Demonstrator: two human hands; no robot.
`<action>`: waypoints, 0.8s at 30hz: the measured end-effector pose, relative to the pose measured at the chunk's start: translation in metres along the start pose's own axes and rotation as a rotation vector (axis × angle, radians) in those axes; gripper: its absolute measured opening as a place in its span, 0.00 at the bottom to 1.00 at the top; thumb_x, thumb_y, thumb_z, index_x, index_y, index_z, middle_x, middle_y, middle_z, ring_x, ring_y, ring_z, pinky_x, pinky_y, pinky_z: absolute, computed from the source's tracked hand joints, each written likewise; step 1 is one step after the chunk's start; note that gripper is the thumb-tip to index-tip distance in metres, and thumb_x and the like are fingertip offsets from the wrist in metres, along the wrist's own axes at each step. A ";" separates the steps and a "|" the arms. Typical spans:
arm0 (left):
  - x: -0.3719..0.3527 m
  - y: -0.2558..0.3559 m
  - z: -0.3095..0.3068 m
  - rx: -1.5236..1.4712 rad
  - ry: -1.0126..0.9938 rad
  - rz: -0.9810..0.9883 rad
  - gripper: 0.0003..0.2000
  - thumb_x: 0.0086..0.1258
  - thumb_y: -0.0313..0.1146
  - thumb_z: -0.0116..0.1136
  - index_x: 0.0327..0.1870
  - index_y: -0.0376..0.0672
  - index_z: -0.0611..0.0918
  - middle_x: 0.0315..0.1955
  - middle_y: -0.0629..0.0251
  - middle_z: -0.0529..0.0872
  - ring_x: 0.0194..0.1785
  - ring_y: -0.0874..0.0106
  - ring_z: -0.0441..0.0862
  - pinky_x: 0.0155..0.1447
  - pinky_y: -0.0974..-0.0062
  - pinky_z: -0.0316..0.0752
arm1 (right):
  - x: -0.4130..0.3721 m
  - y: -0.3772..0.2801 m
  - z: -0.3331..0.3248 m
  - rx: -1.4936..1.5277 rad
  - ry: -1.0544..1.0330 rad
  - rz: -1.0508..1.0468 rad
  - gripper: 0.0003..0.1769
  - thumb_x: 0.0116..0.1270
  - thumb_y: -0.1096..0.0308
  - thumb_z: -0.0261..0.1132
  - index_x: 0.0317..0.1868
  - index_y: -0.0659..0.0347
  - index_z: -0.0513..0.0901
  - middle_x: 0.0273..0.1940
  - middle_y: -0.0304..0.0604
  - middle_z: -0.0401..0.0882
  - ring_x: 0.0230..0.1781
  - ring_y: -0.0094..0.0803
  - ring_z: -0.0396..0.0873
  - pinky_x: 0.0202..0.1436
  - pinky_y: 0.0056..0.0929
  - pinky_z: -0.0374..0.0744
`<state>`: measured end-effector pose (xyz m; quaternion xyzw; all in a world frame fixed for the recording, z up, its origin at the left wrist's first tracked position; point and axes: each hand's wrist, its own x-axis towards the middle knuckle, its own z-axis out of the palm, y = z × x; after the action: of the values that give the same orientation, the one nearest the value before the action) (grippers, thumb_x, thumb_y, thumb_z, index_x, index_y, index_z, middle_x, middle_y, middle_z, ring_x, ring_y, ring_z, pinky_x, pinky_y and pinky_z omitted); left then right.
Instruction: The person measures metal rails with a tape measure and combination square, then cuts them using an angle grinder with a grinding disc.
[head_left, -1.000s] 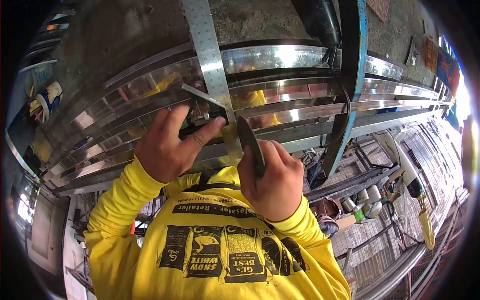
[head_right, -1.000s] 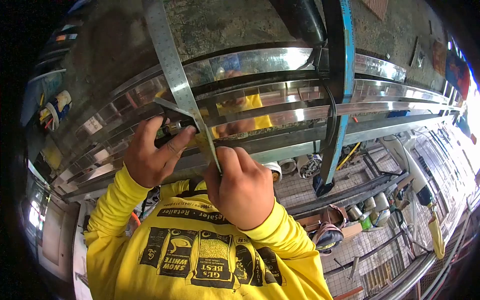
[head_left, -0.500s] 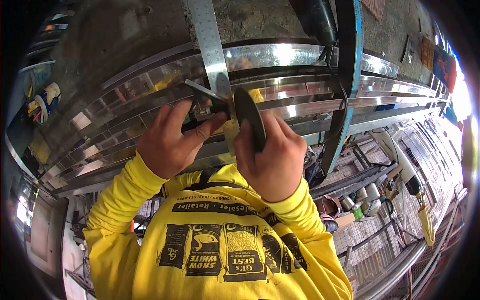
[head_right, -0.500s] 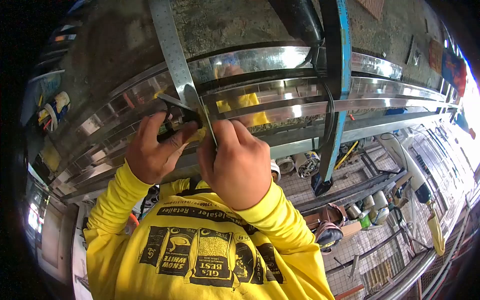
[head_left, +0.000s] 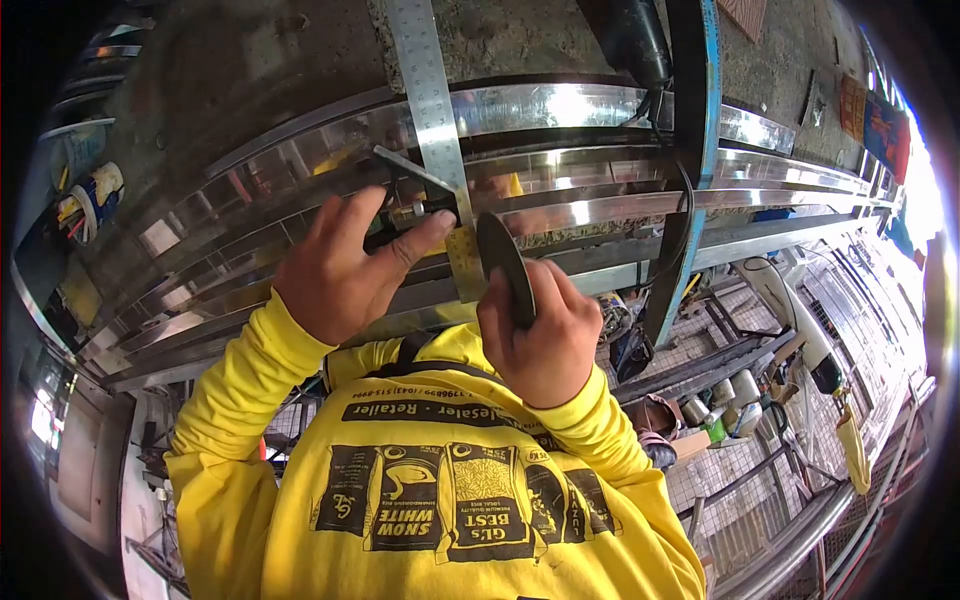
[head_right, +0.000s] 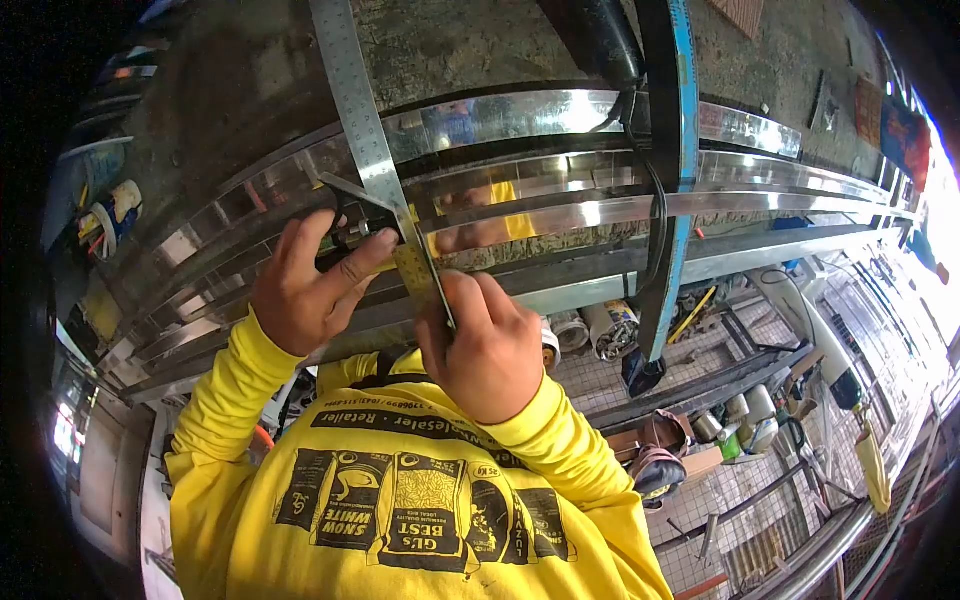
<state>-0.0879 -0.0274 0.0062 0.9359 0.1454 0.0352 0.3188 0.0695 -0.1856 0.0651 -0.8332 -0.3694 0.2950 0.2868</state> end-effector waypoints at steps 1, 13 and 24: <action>0.000 0.000 0.001 0.012 0.004 0.004 0.30 0.62 0.29 0.72 0.68 0.66 0.85 0.53 0.57 0.79 0.44 0.60 0.80 0.46 0.68 0.83 | -0.008 0.007 -0.001 -0.031 -0.061 -0.030 0.16 0.61 0.72 0.73 0.49 0.63 0.81 0.31 0.47 0.78 0.25 0.48 0.81 0.27 0.41 0.80; 0.000 0.000 -0.002 -0.021 -0.052 -0.013 0.29 0.63 0.27 0.72 0.69 0.59 0.85 0.57 0.51 0.79 0.52 0.52 0.82 0.57 0.60 0.82 | -0.004 0.010 0.008 0.006 0.091 -0.060 0.04 0.66 0.74 0.70 0.37 0.62 0.82 0.26 0.48 0.78 0.21 0.50 0.79 0.25 0.38 0.76; 0.001 0.001 -0.005 -0.047 -0.053 -0.021 0.30 0.62 0.26 0.73 0.68 0.59 0.86 0.56 0.52 0.79 0.51 0.53 0.82 0.55 0.60 0.82 | 0.006 0.008 0.015 -0.029 0.136 -0.123 0.04 0.66 0.73 0.70 0.38 0.62 0.82 0.27 0.47 0.77 0.22 0.50 0.79 0.25 0.40 0.76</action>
<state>-0.0870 -0.0251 0.0109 0.9272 0.1459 0.0107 0.3448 0.0654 -0.1812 0.0479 -0.8311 -0.4037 0.2143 0.3169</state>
